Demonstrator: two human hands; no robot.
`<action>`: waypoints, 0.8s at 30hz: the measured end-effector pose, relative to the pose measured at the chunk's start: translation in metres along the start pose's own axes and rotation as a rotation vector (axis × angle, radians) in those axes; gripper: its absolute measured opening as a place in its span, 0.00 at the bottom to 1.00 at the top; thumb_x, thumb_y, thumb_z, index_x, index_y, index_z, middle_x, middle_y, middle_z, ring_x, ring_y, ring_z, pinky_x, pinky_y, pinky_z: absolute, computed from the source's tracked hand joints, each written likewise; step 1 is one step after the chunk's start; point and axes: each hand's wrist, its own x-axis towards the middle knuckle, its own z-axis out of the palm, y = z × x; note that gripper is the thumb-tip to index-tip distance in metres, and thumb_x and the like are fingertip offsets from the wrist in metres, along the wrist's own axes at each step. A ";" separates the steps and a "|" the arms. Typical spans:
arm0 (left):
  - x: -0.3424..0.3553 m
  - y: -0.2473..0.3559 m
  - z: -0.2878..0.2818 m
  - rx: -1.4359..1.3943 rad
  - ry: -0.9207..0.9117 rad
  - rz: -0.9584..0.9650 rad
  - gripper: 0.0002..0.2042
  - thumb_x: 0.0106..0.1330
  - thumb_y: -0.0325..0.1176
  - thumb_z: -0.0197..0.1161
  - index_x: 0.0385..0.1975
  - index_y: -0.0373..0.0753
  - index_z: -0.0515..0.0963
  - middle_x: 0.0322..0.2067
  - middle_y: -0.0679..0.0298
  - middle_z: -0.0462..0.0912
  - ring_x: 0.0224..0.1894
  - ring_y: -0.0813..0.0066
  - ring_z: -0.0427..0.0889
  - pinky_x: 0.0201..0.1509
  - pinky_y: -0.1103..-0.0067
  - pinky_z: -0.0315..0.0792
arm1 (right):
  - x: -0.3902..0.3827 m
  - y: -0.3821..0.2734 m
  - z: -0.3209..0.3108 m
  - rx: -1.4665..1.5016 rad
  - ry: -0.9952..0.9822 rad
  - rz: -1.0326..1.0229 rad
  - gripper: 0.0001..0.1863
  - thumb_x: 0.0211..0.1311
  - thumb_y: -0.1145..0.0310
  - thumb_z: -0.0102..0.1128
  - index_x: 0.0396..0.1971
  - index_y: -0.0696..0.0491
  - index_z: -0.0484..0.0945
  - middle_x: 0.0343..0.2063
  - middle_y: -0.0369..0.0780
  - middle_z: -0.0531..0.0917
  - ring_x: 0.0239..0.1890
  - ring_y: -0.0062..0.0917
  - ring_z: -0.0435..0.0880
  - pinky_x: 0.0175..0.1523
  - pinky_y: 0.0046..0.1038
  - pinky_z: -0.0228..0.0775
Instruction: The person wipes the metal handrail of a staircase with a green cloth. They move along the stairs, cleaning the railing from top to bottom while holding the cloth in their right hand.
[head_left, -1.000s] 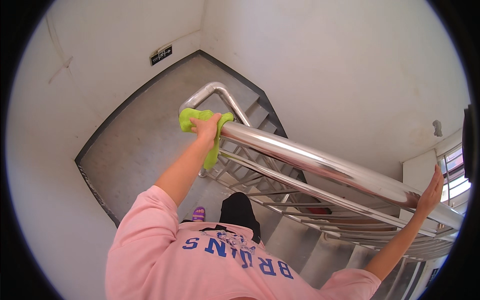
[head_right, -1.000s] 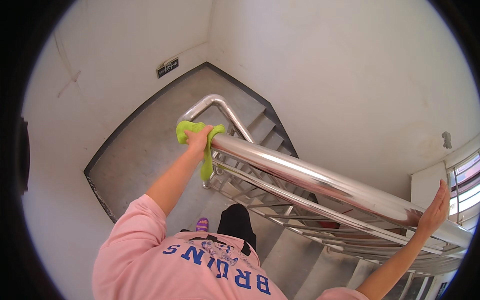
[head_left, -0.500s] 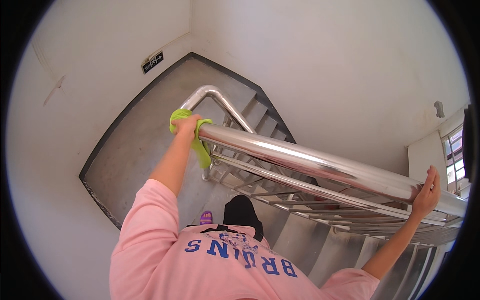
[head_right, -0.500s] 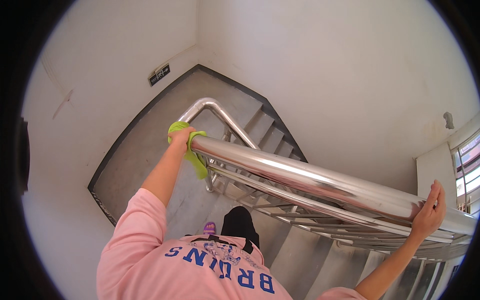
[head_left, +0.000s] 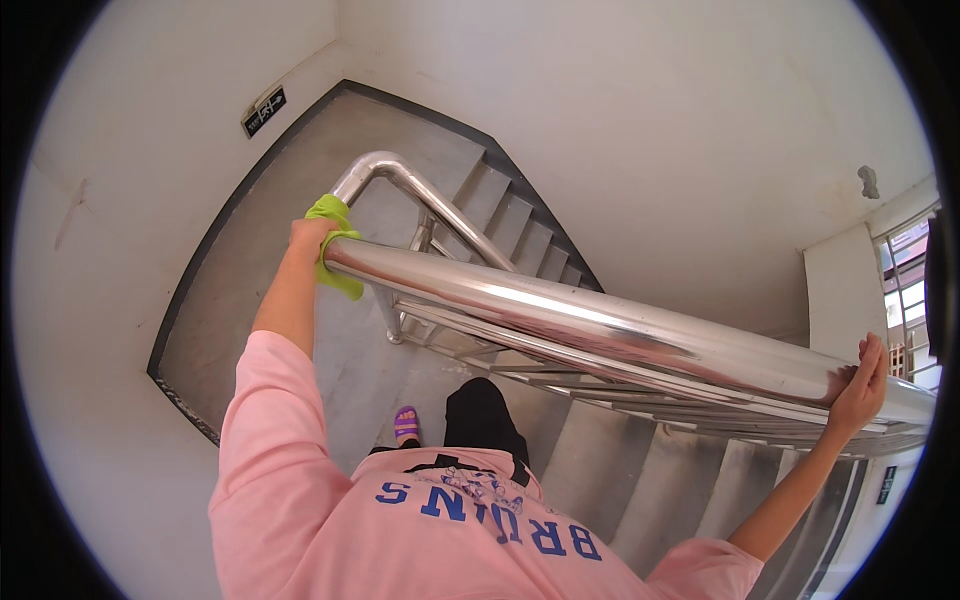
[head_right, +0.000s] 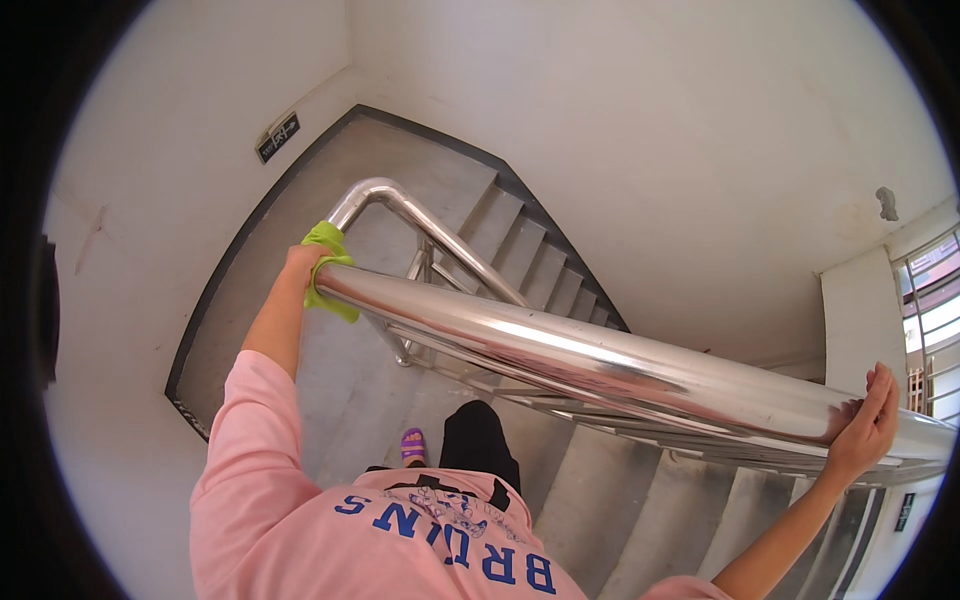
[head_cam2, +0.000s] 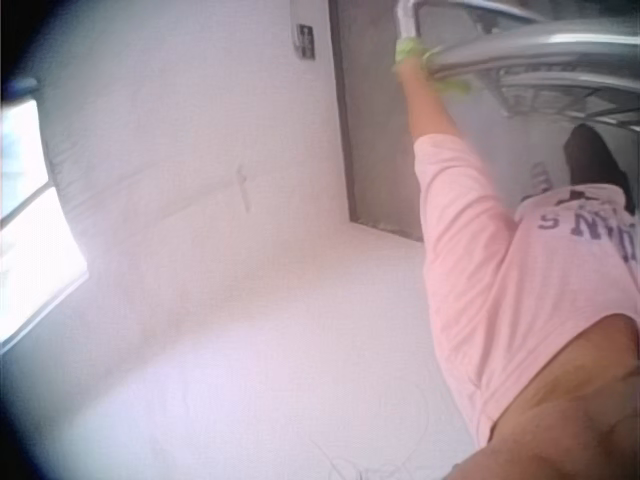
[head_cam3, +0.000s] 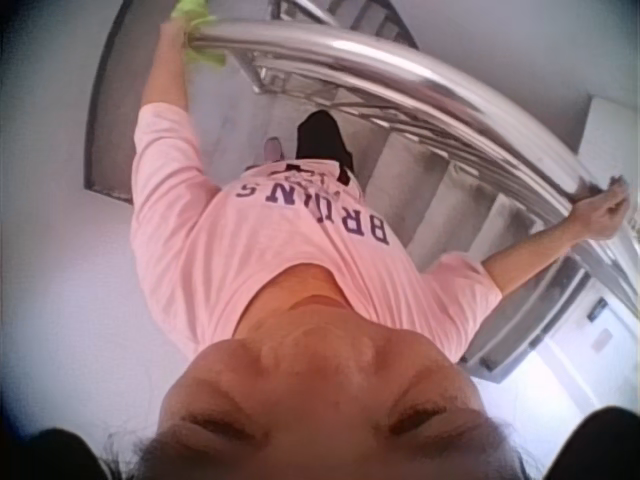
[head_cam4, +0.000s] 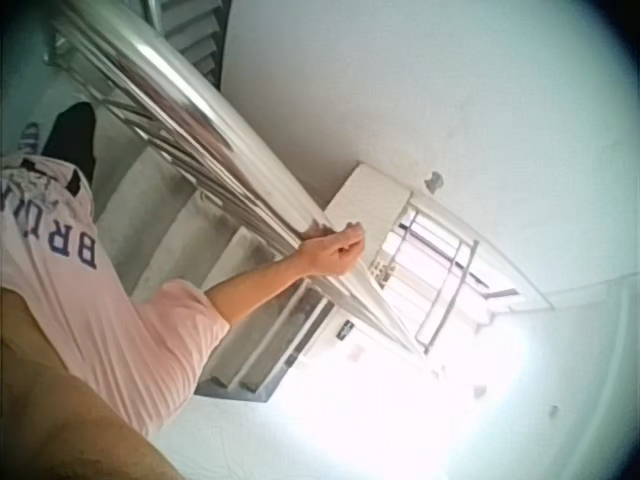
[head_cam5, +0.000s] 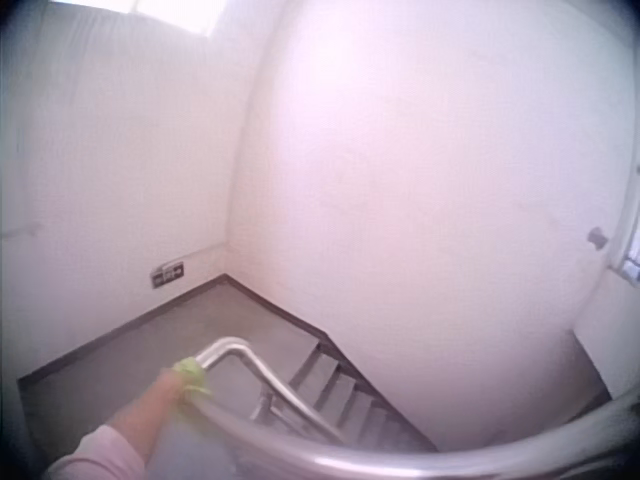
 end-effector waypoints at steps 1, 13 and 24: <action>-0.003 0.005 -0.004 0.050 -0.018 0.020 0.24 0.38 0.31 0.73 0.38 0.28 0.79 0.39 0.51 0.81 0.38 0.63 0.83 0.41 0.74 0.77 | 0.002 0.003 -0.001 0.012 -0.012 -0.009 0.18 0.69 0.58 0.47 0.45 0.56 0.78 0.41 0.36 0.81 0.46 0.20 0.78 0.40 0.18 0.68; -0.016 0.020 -0.018 0.022 -0.225 0.159 0.34 0.40 0.32 0.75 0.49 0.28 0.68 0.41 0.53 0.79 0.41 0.66 0.81 0.45 0.72 0.74 | 0.002 -0.005 -0.003 -0.053 -0.030 0.032 0.18 0.69 0.57 0.47 0.41 0.56 0.79 0.37 0.35 0.80 0.43 0.19 0.79 0.36 0.18 0.68; -0.045 -0.026 -0.016 -0.900 -0.400 -0.053 0.14 0.60 0.38 0.60 0.42 0.38 0.75 0.36 0.60 0.81 0.37 0.65 0.80 0.44 0.69 0.75 | -0.002 -0.016 0.003 -0.022 0.010 -0.033 0.18 0.68 0.55 0.48 0.42 0.54 0.79 0.39 0.36 0.81 0.42 0.19 0.80 0.29 0.17 0.69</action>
